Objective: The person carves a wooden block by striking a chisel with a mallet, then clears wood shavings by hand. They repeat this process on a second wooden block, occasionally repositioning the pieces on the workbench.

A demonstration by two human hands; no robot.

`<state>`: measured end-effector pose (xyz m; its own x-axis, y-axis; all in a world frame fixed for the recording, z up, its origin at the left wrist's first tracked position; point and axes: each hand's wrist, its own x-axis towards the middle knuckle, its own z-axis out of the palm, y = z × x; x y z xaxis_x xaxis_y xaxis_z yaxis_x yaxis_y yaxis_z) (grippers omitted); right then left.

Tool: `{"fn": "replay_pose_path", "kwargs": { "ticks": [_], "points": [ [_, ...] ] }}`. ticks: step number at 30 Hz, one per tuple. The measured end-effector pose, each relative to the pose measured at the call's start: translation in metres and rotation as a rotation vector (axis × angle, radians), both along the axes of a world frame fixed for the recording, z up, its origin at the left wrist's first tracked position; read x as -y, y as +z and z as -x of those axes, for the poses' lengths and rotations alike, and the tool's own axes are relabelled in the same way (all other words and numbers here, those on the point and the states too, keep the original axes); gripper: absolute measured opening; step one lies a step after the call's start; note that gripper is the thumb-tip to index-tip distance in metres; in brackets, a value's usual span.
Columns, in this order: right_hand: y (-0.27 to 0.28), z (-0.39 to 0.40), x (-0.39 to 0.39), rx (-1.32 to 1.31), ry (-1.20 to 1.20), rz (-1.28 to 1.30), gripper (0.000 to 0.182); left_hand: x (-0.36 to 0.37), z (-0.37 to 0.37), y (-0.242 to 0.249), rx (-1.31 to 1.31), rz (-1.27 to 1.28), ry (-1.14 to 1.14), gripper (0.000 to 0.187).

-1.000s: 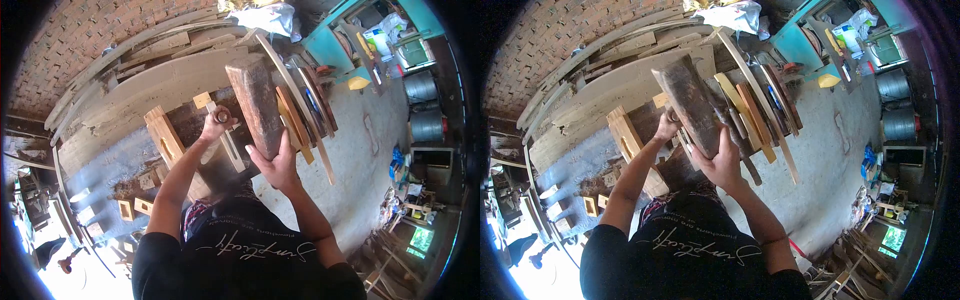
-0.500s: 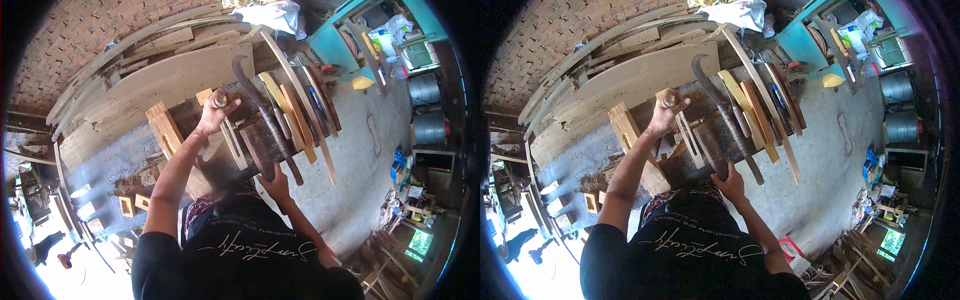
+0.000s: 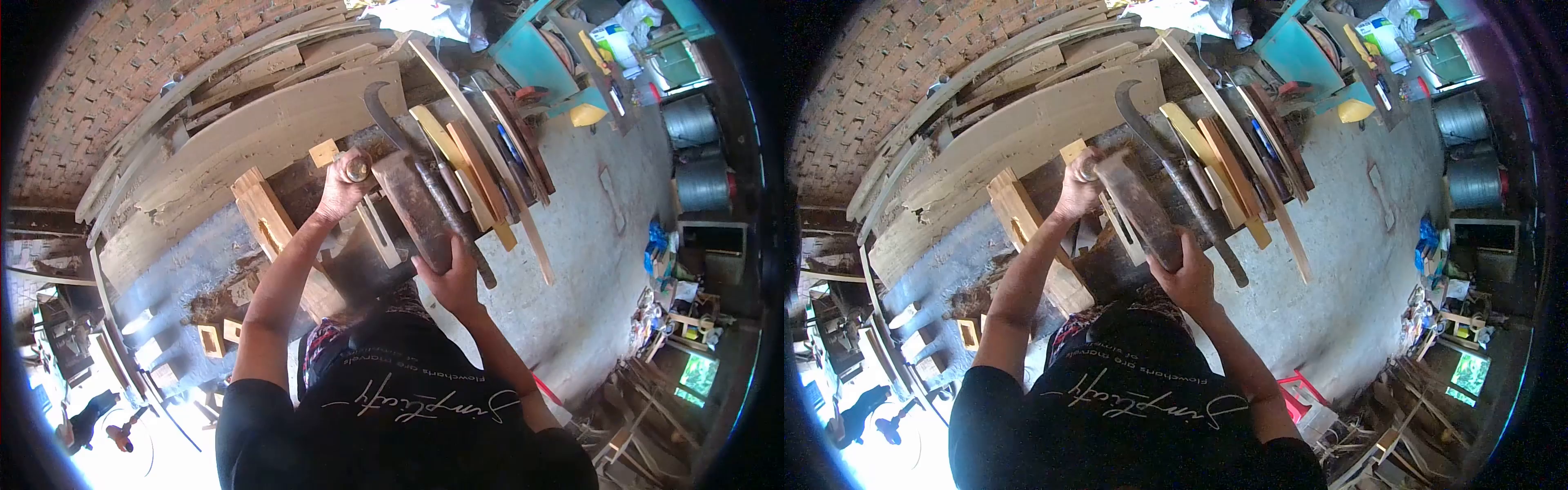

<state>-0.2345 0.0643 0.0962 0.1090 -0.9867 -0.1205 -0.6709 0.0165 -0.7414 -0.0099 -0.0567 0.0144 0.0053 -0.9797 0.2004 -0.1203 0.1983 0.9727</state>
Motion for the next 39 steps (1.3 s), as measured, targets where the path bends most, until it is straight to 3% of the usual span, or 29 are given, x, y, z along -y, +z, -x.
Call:
{"fn": "replay_pose_path", "kwargs": {
  "ticks": [2,5,6,7,9,10,11,13,14,15,17,19,21,23,26,29,31,32,33,35,36,39],
  "points": [
    [0.027,-0.014,0.005,0.089,0.041,0.323,0.056,0.001,0.002,-0.017,-0.037,-0.004,-0.014,0.024],
    [0.037,-0.025,0.012,0.223,0.076,0.558,0.056,0.001,0.001,-0.029,0.093,-0.122,0.019,0.023],
    [0.028,-0.026,0.014,0.257,0.086,0.581,0.057,-0.004,0.001,-0.031,-0.421,-0.175,-0.039,0.023],
    [0.018,-0.023,0.018,0.255,0.082,0.589,0.057,-0.004,0.001,-0.036,-0.421,-0.169,-0.046,0.023],
    [0.0,-0.017,0.031,-0.06,0.22,0.348,0.059,-0.001,0.001,-0.049,0.039,0.159,0.009,0.025],
    [0.005,-0.019,0.038,-0.265,0.248,0.204,0.06,-0.001,-0.005,-0.045,0.195,0.247,-0.089,0.025],
    [0.011,-0.019,0.042,-0.264,0.243,0.216,0.06,0.001,-0.004,-0.041,0.198,0.259,-0.092,0.025],
    [0.036,-0.02,0.048,-0.152,0.183,0.254,0.058,-0.005,0.007,-0.023,-0.305,-0.098,-0.052,0.023],
    [0.057,-0.027,0.051,-0.085,0.172,0.402,0.059,-0.005,0.008,-0.019,-0.379,-0.125,-0.12,0.022],
    [0.075,-0.034,0.053,0.014,0.16,0.376,0.056,-0.001,0.005,-0.03,-0.215,-0.044,-0.081,0.024],
    [0.094,-0.046,0.054,0.21,0.128,0.561,0.053,0.002,0.002,-0.045,-0.151,-0.125,-0.085,0.027],
    [0.068,-0.043,0.054,0.23,0.123,0.545,0.051,0.005,0.005,-0.059,-0.198,-0.105,-0.063,0.026],
    [0.027,-0.03,0.06,-0.11,0.239,0.424,0.05,0.005,0.007,-0.053,-0.252,-0.08,-0.026,0.025],
    [0.022,-0.025,0.059,-0.14,0.206,0.406,0.05,0.0,0.005,-0.029,-0.381,-0.186,-0.051,0.025],
    [0.083,-0.036,0.065,-0.013,0.162,0.31,0.047,0.002,0.004,-0.033,-0.271,-0.131,-0.003,0.019],
    [0.102,-0.049,0.061,0.163,0.126,0.6,0.044,0.01,0.002,-0.056,-0.24,-0.12,0.009,0.022],
    [0.064,-0.039,0.057,0.095,0.153,0.525,0.054,0.015,0.001,-0.073,-0.372,-0.167,-0.058,0.017],
    [0.057,-0.032,0.059,-0.054,0.239,0.374,0.058,0.004,0.008,-0.033,-0.59,-0.167,-0.045,0.018],
    [0.032,-0.022,0.062,-0.223,0.322,0.313,0.062,0.006,0.004,-0.036,-0.59,-0.157,-0.043,0.018],
    [0.043,-0.022,0.063,-0.287,0.295,0.261,0.066,0.011,-0.005,-0.034,-0.436,-0.186,-0.098,0.024],
    [0.049,-0.022,0.068,-0.292,0.308,0.264,0.066,0.01,0.001,-0.037,-0.463,-0.199,-0.022,0.014],
    [0.1,-0.039,0.068,-0.051,0.233,0.371,0.055,0.005,0.006,-0.055,-0.431,-0.162,0.027,0.016]
  ]
}}
